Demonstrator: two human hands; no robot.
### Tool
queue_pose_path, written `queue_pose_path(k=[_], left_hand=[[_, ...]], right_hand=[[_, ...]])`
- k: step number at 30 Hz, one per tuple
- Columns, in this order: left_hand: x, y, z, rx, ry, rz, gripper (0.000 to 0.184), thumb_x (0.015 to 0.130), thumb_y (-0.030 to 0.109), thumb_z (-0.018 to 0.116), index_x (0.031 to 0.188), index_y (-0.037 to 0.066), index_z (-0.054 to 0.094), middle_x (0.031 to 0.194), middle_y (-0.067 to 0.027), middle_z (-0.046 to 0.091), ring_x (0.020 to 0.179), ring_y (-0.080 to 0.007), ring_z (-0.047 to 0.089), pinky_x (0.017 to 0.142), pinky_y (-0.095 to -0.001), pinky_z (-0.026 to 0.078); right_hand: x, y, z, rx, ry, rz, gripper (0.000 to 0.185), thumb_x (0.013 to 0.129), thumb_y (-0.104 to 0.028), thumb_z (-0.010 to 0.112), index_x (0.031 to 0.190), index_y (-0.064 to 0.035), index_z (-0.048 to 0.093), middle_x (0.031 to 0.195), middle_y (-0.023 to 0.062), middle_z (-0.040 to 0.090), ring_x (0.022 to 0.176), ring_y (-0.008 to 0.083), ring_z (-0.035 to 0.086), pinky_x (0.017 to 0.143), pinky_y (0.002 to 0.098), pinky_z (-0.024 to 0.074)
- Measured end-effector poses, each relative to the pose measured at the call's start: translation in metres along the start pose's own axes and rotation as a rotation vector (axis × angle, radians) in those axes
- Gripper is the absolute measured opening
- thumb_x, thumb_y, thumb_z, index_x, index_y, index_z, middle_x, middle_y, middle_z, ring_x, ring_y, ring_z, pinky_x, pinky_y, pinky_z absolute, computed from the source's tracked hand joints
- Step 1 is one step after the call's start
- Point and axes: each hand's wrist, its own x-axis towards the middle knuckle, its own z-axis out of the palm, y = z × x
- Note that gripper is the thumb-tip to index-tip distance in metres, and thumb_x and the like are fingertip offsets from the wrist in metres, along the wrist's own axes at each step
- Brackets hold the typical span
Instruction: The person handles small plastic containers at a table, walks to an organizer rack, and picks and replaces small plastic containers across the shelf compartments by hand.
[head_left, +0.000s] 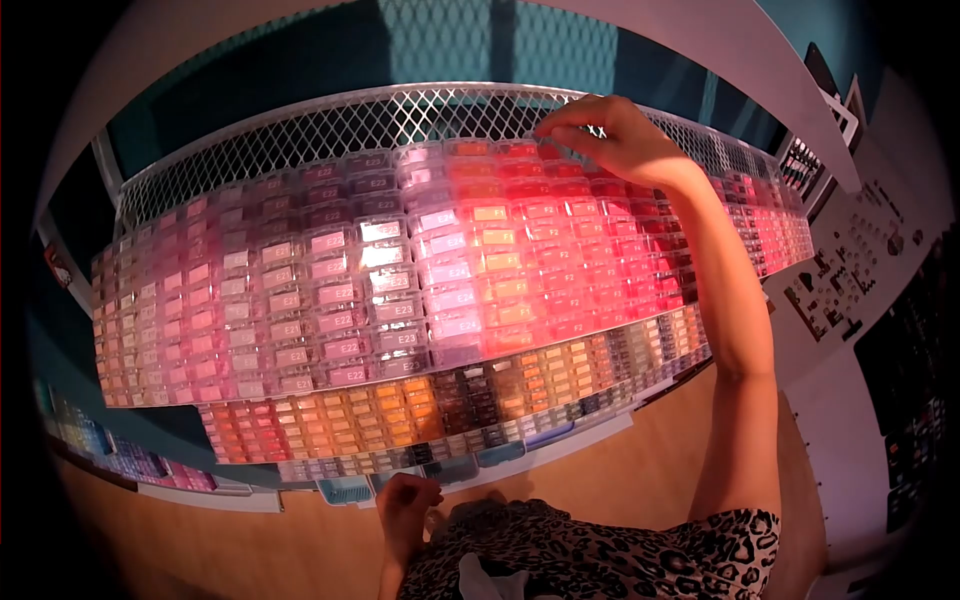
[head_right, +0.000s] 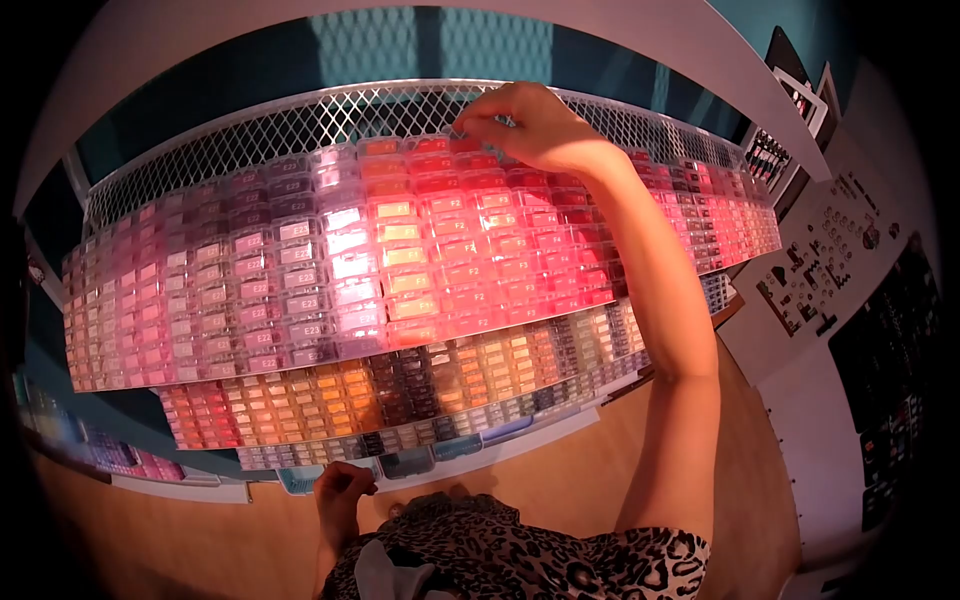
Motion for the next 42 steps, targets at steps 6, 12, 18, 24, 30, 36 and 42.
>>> queue_pose_path(k=[6, 12, 18, 24, 30, 36, 42], left_hand=[[-0.002, -0.003, -0.003, 0.002, 0.008, 0.028, 0.009, 0.092, -0.002, 0.073, 0.09, -0.001, 0.064, 0.083, -0.0087, 0.07, 0.074, -0.0161, 0.068, 0.069, -0.0291, 0.055], [-0.002, -0.009, -0.002, -0.014, 0.002, 0.029, 0.008, 0.093, -0.003, 0.072, 0.09, -0.001, 0.064, 0.083, -0.009, 0.07, 0.074, -0.0154, 0.067, 0.069, -0.0291, 0.055], [-0.007, -0.007, 0.001, 0.028, 0.025, 0.031, 0.008, 0.094, -0.002, 0.071, 0.09, -0.001, 0.064, 0.081, -0.0087, 0.07, 0.073, -0.0144, 0.066, 0.068, -0.0286, 0.054], [-0.012, -0.005, 0.002, -0.001, 0.054, 0.016, 0.009, 0.094, -0.001, 0.072, 0.089, 0.0, 0.065, 0.079, -0.0078, 0.07, 0.071, -0.0131, 0.066, 0.067, -0.0278, 0.054], [-0.015, -0.006, -0.001, -0.004, 0.078, 0.016, 0.01, 0.094, 0.001, 0.073, 0.089, 0.0, 0.065, 0.078, -0.0076, 0.071, 0.068, -0.0128, 0.065, 0.064, -0.0268, 0.053], [-0.016, -0.013, -0.005, -0.013, 0.089, 0.028, 0.011, 0.094, 0.003, 0.073, 0.09, 0.0, 0.064, 0.078, -0.0093, 0.071, 0.066, -0.0132, 0.065, 0.06, -0.0264, 0.052], [-0.015, -0.008, -0.003, 0.011, 0.091, -0.02, 0.011, 0.093, 0.004, 0.074, 0.09, 0.0, 0.065, 0.079, -0.0088, 0.071, 0.069, -0.0134, 0.066, 0.061, -0.0263, 0.052]], right_hand=[[0.001, 0.009, -0.001, 0.035, -0.036, -0.053, 0.023, 0.101, -0.014, 0.065, 0.116, 0.0009, 0.074, 0.113, 0.0144, 0.074, 0.104, 0.0253, 0.069, 0.092, 0.0384, 0.0525], [0.005, 0.025, -0.001, -0.021, -0.053, 0.118, 0.023, 0.104, -0.017, 0.063, 0.113, 0.0008, 0.075, 0.104, 0.0109, 0.074, 0.094, 0.0185, 0.066, 0.088, 0.0323, 0.0518], [-0.004, 0.016, -0.006, 0.109, -0.091, 0.173, 0.023, 0.102, -0.019, 0.064, 0.11, -0.0012, 0.076, 0.093, 0.008, 0.074, 0.086, 0.0151, 0.062, 0.078, 0.0326, 0.0504], [0.005, -0.02, 0.016, 0.188, 0.068, -0.051, 0.023, 0.097, -0.017, 0.07, 0.114, -0.0027, 0.076, 0.108, 0.0135, 0.077, 0.104, 0.0227, 0.071, 0.089, 0.0353, 0.0542], [0.008, -0.035, 0.021, 0.121, 0.024, -0.076, 0.029, 0.086, -0.005, 0.076, 0.115, -0.0009, 0.076, 0.121, 0.0149, 0.074, 0.114, 0.026, 0.069, 0.1, 0.036, 0.053], [0.001, -0.034, 0.034, 0.131, 0.205, -0.155, 0.032, 0.083, 0.003, 0.077, 0.114, -0.0035, 0.077, 0.119, 0.0139, 0.074, 0.112, 0.0277, 0.069, 0.098, 0.0361, 0.0548], [-0.002, -0.033, 0.037, 0.116, 0.22, -0.153, 0.032, 0.086, 0.001, 0.076, 0.117, -0.0038, 0.075, 0.118, 0.0121, 0.074, 0.109, 0.0235, 0.07, 0.095, 0.0332, 0.055]])
